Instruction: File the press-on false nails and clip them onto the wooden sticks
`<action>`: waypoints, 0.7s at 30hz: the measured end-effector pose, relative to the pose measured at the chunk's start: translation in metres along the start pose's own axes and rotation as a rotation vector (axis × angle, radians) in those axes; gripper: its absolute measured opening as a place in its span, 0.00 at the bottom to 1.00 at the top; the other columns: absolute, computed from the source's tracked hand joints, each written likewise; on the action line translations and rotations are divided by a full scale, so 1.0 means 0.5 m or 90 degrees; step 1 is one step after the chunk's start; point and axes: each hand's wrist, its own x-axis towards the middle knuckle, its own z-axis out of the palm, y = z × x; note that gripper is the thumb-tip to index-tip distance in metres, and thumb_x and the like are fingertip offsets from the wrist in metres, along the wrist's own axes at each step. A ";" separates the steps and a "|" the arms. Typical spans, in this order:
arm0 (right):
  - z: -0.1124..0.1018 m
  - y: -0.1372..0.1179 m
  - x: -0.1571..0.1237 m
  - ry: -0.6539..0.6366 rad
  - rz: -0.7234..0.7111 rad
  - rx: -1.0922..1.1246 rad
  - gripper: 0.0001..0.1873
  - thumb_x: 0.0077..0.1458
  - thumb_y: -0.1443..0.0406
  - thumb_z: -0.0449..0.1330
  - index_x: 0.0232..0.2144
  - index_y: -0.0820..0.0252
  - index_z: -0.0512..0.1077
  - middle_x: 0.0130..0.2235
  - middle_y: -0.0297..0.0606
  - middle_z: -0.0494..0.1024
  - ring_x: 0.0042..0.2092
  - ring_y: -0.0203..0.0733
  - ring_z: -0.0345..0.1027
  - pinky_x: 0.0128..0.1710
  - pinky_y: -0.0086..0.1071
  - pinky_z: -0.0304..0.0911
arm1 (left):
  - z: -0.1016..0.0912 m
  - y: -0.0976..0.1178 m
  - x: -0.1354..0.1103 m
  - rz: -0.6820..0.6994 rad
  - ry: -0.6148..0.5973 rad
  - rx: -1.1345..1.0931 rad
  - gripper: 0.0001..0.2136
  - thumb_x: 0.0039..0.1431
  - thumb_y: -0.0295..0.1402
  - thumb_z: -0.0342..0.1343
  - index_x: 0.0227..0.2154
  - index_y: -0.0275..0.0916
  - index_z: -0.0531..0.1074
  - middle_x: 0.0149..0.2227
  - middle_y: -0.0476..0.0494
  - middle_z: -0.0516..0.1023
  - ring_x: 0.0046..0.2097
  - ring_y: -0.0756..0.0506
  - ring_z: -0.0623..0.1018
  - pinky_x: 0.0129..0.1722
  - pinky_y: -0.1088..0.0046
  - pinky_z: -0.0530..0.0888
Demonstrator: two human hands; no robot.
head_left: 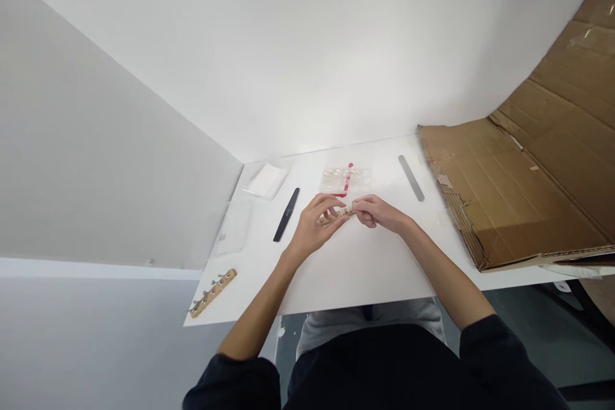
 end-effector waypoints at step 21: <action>-0.062 0.022 0.018 0.323 -0.050 -0.002 0.23 0.53 0.46 0.71 0.33 0.59 0.74 0.24 0.27 0.66 0.22 0.30 0.56 0.21 0.29 0.53 | -0.041 -0.118 -0.001 -0.153 0.000 0.046 0.11 0.69 0.41 0.57 0.43 0.41 0.80 0.45 0.42 0.80 0.39 0.45 0.79 0.38 0.67 0.76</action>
